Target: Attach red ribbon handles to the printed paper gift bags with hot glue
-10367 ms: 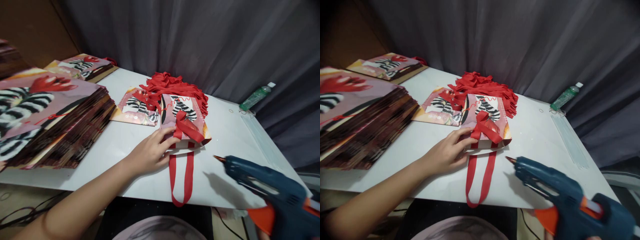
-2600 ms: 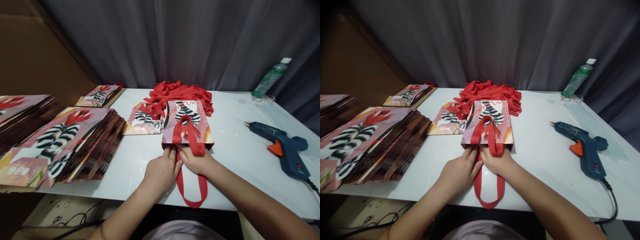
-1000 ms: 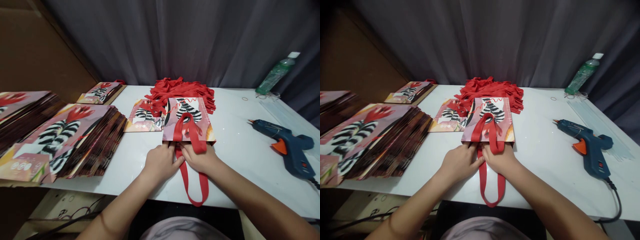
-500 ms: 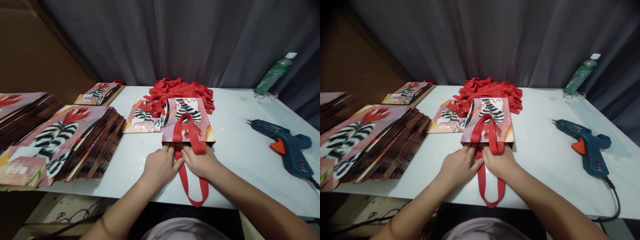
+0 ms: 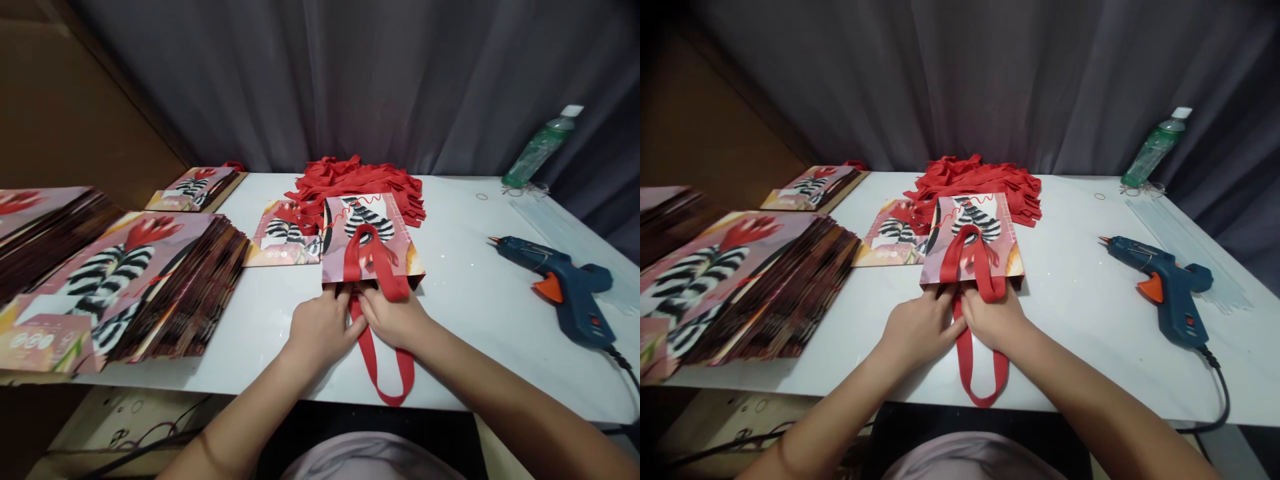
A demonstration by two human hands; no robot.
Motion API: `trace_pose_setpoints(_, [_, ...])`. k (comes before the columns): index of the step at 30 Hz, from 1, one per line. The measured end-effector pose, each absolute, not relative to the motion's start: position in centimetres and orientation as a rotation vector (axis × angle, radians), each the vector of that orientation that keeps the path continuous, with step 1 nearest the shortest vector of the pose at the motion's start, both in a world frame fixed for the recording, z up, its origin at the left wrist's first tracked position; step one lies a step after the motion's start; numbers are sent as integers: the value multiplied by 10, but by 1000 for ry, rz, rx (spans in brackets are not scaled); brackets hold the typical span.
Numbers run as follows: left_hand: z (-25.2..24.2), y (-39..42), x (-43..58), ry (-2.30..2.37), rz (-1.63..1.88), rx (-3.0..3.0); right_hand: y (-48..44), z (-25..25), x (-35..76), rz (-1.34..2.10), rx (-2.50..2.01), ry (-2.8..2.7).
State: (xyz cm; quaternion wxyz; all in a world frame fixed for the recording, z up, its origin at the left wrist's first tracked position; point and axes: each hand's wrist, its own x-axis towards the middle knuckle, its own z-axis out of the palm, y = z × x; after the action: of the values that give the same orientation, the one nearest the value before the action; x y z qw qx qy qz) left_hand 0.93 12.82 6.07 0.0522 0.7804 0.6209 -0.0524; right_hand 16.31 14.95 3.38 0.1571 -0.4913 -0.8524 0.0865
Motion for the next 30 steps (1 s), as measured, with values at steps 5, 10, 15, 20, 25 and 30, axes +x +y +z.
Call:
trace_pose_setpoints(5, [64, 128, 14, 1894, -144, 2397, 149, 30, 157, 263, -1343, -2461])
trace_pose_setpoints(10, [58, 121, 23, 1907, -131, 2456, 151, 32, 158, 301, -1325, -2479])
trace_pose_setpoints(15, [58, 122, 24, 1950, -127, 2444, 154, 36, 161, 233, -1326, -2523])
trace_pose_setpoints(20, [64, 128, 25, 1966, -128, 2448, 156, 37, 166, 47, -1497, -2547])
trace_pose_setpoints(25, [63, 110, 28, 1804, -207, 2611, 152, 39, 171, 0, -1534, -2555])
trace_pose_setpoints(30, [62, 92, 20, 1808, -229, 2500, 151, 41, 166, 66, -1488, -2569])
